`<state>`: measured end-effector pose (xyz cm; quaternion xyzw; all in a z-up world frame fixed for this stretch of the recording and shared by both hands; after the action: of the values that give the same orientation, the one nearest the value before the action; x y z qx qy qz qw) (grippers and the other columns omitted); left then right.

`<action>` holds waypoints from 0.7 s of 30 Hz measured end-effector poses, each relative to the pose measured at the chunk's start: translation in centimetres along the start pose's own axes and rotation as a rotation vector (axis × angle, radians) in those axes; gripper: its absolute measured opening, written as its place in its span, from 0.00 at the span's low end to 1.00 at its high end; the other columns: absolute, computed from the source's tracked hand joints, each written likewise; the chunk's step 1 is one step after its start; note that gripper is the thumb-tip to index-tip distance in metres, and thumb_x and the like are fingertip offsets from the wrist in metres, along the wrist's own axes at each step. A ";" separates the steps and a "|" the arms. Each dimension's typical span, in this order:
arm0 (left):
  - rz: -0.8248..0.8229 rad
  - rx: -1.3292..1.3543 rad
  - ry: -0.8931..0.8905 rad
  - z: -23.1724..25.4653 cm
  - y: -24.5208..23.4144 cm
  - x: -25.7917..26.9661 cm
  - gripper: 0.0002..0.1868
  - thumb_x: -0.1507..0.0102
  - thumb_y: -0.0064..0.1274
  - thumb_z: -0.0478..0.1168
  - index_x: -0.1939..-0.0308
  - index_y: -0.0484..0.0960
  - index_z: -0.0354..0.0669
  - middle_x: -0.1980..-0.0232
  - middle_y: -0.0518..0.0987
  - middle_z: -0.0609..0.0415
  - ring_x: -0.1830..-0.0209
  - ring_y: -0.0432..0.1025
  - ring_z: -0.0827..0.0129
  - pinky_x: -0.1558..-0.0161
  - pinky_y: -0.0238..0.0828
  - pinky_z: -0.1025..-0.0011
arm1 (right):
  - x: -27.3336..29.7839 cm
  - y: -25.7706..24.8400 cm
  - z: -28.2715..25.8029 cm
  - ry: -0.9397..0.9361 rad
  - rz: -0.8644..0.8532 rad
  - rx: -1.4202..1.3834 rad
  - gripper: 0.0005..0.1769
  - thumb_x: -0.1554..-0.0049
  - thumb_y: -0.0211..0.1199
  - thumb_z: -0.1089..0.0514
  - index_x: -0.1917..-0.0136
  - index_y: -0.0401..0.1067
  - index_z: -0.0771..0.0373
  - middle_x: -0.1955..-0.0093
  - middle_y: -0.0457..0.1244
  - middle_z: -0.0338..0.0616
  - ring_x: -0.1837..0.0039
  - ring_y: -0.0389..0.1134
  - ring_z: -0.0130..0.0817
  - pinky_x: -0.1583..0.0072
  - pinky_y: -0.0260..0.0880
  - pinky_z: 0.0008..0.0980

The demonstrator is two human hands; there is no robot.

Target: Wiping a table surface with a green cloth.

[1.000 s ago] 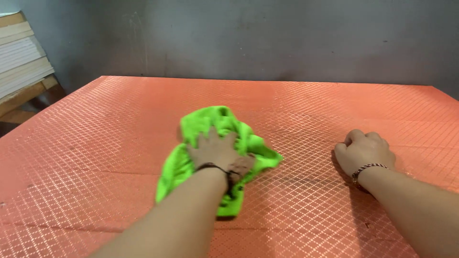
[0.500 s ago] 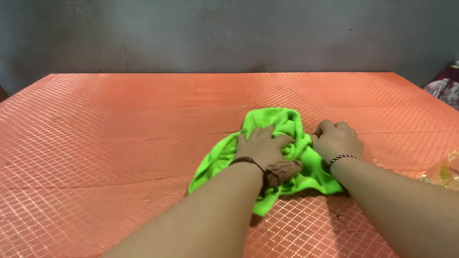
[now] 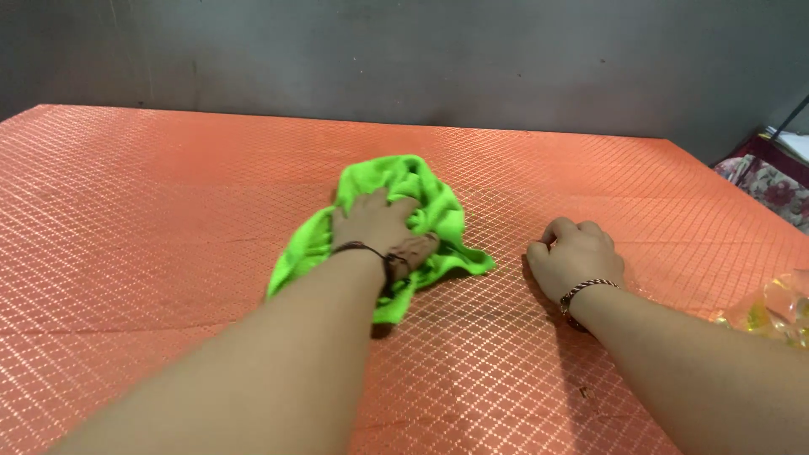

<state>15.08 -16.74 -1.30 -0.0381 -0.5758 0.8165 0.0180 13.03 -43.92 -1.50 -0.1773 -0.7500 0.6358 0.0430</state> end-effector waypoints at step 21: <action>0.198 -0.143 -0.452 -22.7 -9.1 9.0 0.40 0.42 0.49 0.71 0.26 0.66 0.72 0.20 0.57 0.50 0.21 0.52 0.51 0.25 0.46 0.44 | 0.0 0.0 0.0 0.036 -0.055 0.040 0.24 0.41 0.55 0.42 0.35 0.74 0.49 0.33 0.63 0.47 0.29 0.63 0.42 0.33 0.68 0.50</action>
<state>7.86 8.26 -0.72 0.0882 -0.6151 0.7591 -0.1939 13.06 -43.90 -1.47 -0.1672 -0.7408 0.6459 0.0777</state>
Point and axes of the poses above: each hand's wrist, its own x-axis away from the middle knuckle, its own y-axis out of the palm, z = x × y, the point moved 7 cm from there along -x, towards the middle knuckle
